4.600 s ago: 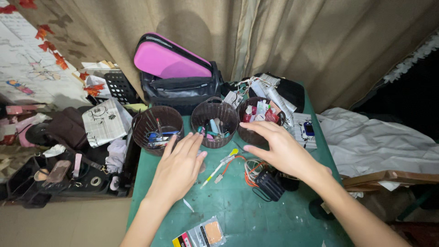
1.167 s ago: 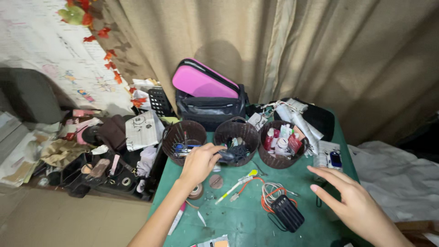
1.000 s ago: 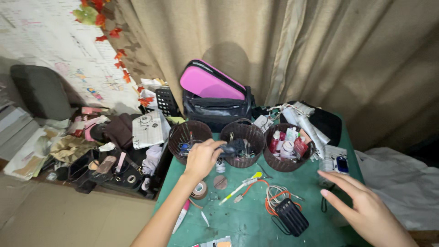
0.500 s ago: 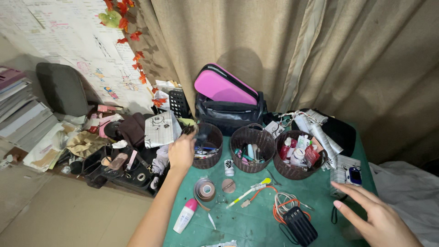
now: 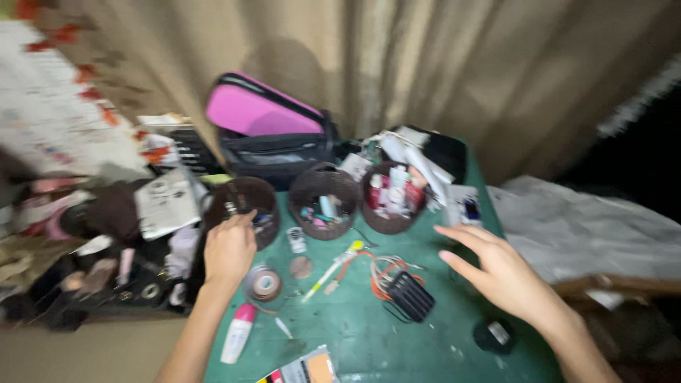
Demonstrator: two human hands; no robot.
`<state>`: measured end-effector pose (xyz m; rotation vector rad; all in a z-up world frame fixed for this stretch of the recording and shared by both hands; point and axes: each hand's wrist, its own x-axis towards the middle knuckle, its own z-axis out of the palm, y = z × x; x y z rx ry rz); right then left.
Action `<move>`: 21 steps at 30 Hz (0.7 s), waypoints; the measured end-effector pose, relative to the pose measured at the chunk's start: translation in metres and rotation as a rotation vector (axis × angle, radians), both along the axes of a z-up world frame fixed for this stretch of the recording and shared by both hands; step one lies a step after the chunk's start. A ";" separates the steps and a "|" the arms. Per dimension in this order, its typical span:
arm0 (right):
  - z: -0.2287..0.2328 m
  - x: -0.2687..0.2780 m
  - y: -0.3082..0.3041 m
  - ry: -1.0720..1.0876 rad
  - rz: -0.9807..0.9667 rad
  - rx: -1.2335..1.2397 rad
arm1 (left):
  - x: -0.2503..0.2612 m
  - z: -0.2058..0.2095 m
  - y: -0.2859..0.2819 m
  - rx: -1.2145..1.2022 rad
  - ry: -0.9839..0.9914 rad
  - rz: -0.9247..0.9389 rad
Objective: The person sorts small items on a green table into three brown woven baskets. They pick up pens, markers, bottles, and small containers, then place them into the baskets. The person also opens a small black container and handles a plastic-wrapped item.
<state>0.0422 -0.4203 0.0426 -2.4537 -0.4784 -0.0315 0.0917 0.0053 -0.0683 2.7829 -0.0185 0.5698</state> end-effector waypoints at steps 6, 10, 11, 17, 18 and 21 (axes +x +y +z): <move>0.006 -0.003 0.000 -0.066 0.003 -0.022 | -0.017 0.018 -0.045 -0.022 0.049 -0.183; 0.009 -0.004 -0.001 -0.084 -0.011 -0.029 | -0.025 0.026 -0.073 -0.035 0.119 -0.369; 0.010 -0.005 -0.002 -0.076 -0.016 -0.027 | -0.028 0.028 -0.079 -0.053 0.142 -0.408; 0.010 -0.008 -0.006 -0.066 -0.035 -0.028 | -0.032 0.048 -0.108 -0.093 0.135 -0.644; 0.010 -0.008 -0.007 -0.075 -0.032 -0.026 | -0.033 0.051 -0.113 -0.089 0.113 -0.662; 0.009 -0.010 -0.010 -0.071 -0.047 -0.024 | -0.037 0.061 -0.124 -0.091 0.079 -0.692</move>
